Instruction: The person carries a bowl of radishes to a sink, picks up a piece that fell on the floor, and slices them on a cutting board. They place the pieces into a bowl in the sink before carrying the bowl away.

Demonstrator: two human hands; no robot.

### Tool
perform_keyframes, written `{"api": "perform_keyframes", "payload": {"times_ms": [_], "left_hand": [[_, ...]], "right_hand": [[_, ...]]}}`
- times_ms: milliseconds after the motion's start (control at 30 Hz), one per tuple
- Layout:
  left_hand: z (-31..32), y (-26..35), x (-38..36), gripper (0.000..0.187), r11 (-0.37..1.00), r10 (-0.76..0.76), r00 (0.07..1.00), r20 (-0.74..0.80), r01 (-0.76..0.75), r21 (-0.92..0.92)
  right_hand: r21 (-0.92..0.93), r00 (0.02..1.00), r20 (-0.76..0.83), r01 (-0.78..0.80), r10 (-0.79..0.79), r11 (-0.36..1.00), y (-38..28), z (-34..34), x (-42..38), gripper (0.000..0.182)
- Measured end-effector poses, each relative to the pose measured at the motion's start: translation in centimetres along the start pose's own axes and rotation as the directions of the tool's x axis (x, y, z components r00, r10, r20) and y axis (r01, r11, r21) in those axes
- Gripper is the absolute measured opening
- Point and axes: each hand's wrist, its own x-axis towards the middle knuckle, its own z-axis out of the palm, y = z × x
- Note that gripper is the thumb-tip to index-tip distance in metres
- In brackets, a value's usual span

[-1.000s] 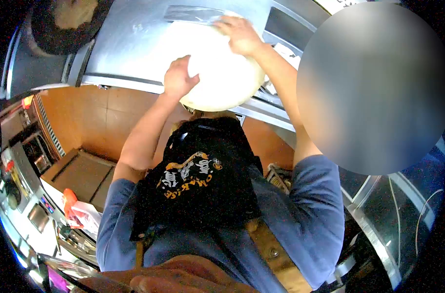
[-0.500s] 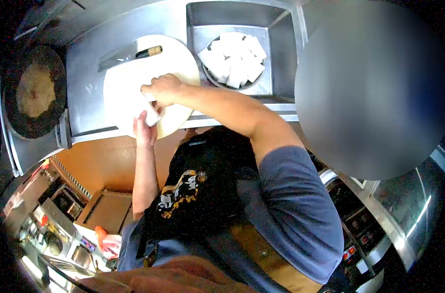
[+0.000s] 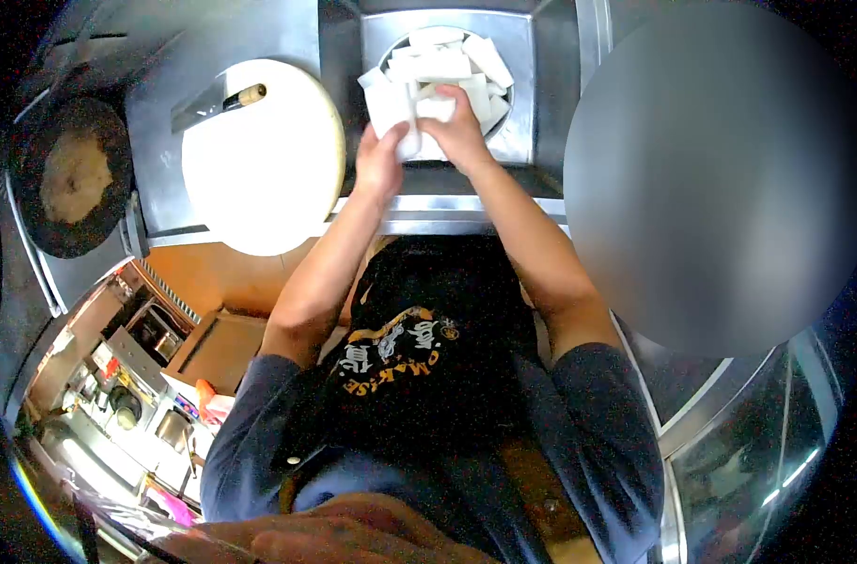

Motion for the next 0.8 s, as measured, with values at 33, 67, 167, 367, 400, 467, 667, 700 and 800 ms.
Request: {"api": "perform_keyframes", "payload": {"times_ms": [33, 67, 167, 367, 400, 467, 667, 700, 800], "left_hand": [[0.7, -1.4, 1.1, 0.046, 0.996, -0.047, 0.997, -0.062, 0.043, -0.074], [1.0, -2.7, 2.0, 0.047, 0.986, -0.1, 0.988, -0.121, 0.082, -0.148], [0.8, -5.7, 3.7, 0.056, 0.924, -0.23, 0.905, -0.359, 0.086, -0.374], [-1.2, -12.6, 9.8, 0.071, 0.975, -0.059, 0.774, -0.631, 0.179, 0.128], [-1.2, -13.1, 10.2, 0.074, 0.975, -0.116, 0.758, -0.642, 0.21, 0.071], [-1.6, -12.7, 9.6, 0.081, 0.965, -0.186, 0.784, -0.592, 0.258, 0.039], [-1.2, -9.2, 9.2, 0.096, 0.956, -0.272, 0.796, -0.541, 0.287, -0.058], [-2.4, -9.7, 10.0, 0.089, 0.962, -0.273, 0.828, -0.49, 0.237, -0.136], [-4.5, -9.7, 13.1, 0.077, 0.958, -0.269, 0.842, -0.467, 0.183, -0.221]], "right_hand": [[0.013, 1.0, 0.016, -0.023, 0.023, 1.0, 2.0, -0.7, 1.0, 0.065], [0.028, 0.998, 0.032, -0.049, 0.048, 0.998, 3.1, -0.8, 1.6, 0.065], [-0.408, 0.979, 0.188, 0.01, 0.074, 0.913, 3.7, -0.9, 3.5, 0.062], [-0.449, 0.998, -0.059, -0.028, 0.002, 0.893, 5.4, -0.3, 3.8, 0.063], [-0.378, 0.989, -0.127, -0.12, 0.077, 0.918, 5.1, -1.2, 3.3, 0.065], [-0.316, 0.981, -0.173, -0.14, 0.088, 0.939, 5.1, -3.8, 2.6, 0.066], [0.122, 0.869, -0.427, -0.218, 0.25, 0.968, 7.8, -7.5, 3.3, 0.075], [0.152, 0.878, -0.404, -0.211, 0.256, 0.966, 7.9, -6.7, 3.6, 0.08], [0.093, 0.933, -0.232, -0.26, 0.275, 0.961, 8.2, -5.1, 4.1, 0.086]]}}
